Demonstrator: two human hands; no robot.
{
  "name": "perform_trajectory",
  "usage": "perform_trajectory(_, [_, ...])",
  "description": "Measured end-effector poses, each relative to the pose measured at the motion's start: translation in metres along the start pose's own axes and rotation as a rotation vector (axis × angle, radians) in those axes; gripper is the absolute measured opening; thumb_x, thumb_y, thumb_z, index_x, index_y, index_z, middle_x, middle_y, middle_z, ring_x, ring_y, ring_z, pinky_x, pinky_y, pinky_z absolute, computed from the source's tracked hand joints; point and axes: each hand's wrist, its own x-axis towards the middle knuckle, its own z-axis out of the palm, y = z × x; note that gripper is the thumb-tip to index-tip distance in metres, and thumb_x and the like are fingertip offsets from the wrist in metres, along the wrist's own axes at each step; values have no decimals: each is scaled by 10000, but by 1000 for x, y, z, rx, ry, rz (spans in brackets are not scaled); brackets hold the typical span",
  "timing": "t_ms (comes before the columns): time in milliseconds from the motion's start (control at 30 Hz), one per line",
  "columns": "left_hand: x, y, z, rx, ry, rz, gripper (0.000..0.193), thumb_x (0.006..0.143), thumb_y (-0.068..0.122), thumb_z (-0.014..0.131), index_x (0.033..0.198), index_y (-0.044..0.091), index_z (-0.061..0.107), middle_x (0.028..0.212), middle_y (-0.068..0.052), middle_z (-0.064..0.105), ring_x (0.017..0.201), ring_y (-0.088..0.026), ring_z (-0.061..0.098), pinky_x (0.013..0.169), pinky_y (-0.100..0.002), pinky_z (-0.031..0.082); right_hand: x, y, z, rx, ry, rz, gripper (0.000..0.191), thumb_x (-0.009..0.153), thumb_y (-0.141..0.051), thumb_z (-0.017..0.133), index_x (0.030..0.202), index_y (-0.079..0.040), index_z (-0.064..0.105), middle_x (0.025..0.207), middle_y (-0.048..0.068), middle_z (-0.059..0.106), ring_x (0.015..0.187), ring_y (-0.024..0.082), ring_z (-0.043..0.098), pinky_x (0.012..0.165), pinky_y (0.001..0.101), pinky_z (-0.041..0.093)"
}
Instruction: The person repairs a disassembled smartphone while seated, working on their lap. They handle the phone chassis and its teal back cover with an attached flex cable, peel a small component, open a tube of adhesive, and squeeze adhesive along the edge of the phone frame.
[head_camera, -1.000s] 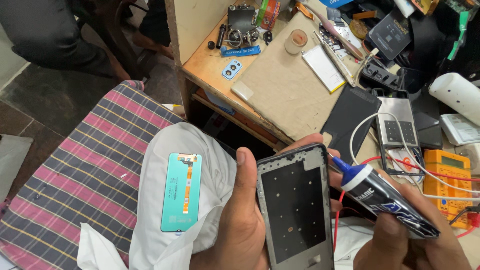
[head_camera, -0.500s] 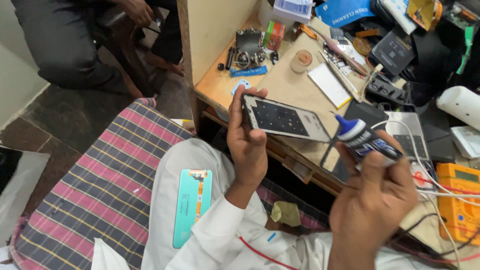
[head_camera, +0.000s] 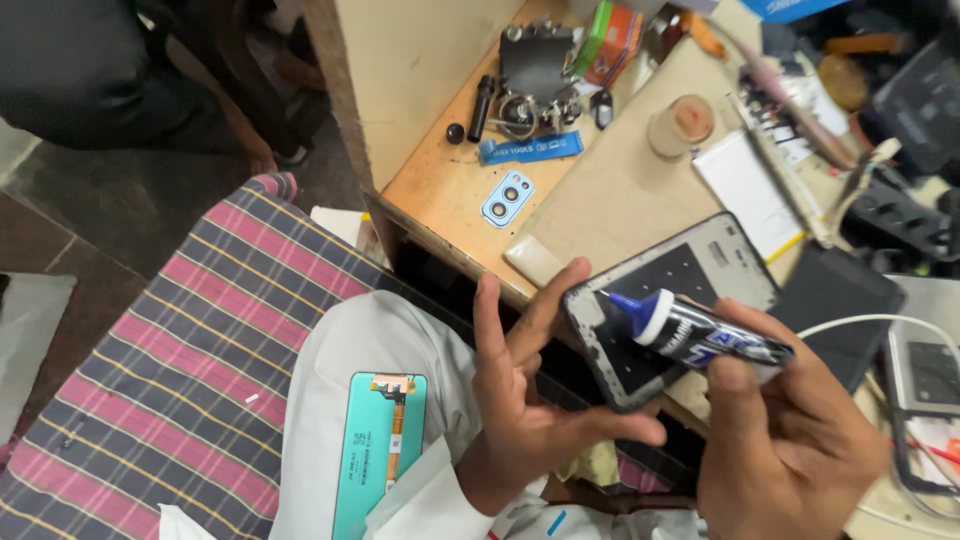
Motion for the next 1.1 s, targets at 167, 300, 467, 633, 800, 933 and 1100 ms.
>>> perform_trajectory(167, [1, 4, -3, -4, -31, -8, 1333, 825, 276, 946, 1668, 149, -78, 1615, -293, 439, 1347, -290, 591, 1167, -377, 556, 2, -9, 6, -51, -43, -18, 300, 988, -103, 620, 1206, 104, 624, 1150, 214, 713, 1105, 222, 717, 1031, 345, 564])
perform_trajectory(300, [1, 8, -4, -40, -38, -37, 1335, 819, 248, 954, 1665, 149, -74, 1620, -298, 430, 1347, -295, 583, 1135, -374, 537, 4, -13, 7, -79, -145, -109, 298, 1031, -101, 588, 1243, 107, 597, 1216, 235, 699, 1228, 280, 692, 1172, 434, 469])
perform_trajectory(467, [2, 8, -3, -19, -36, -20, 1309, 837, 255, 949, 1677, 128, -48, 1592, -271, 432, 1341, -283, 591, 1145, -357, 541, 1, -12, 12, -55, -145, -104, 301, 1023, -98, 596, 1241, 109, 595, 1207, 236, 697, 1206, 287, 694, 1174, 443, 502])
perform_trajectory(633, [2, 9, -5, 0, -46, -25, 1273, 854, 287, 926, 1665, 104, -38, 1612, -290, 446, 1334, -296, 606, 1139, -361, 568, -2, -21, 14, -129, -111, 25, 312, 959, -85, 600, 1209, 102, 610, 1164, 228, 713, 1119, 275, 717, 998, 411, 536])
perform_trajectory(800, [3, 10, -7, 16, -52, -21, 1265, 870, 328, 917, 1673, 109, -36, 1615, -277, 454, 1329, -276, 607, 1127, -344, 547, -1, -25, 20, -115, -69, 0, 305, 960, -85, 610, 1201, 101, 615, 1154, 229, 710, 1093, 275, 724, 967, 392, 571])
perform_trajectory(933, [2, 10, -7, 19, -53, -24, 1259, 869, 330, 917, 1676, 112, -25, 1618, -273, 455, 1328, -271, 610, 1126, -342, 551, -1, -24, 19, -101, -78, -25, 298, 966, -88, 606, 1196, 103, 611, 1151, 235, 706, 1098, 282, 720, 965, 396, 559])
perform_trajectory(1100, [0, 10, -6, -18, -50, -41, 1239, 855, 290, 897, 1672, 119, -19, 1624, -279, 441, 1330, -278, 604, 1144, -352, 578, -2, -23, 19, -121, -77, -53, 290, 988, -96, 609, 1202, 101, 615, 1155, 239, 709, 1114, 283, 725, 962, 394, 562])
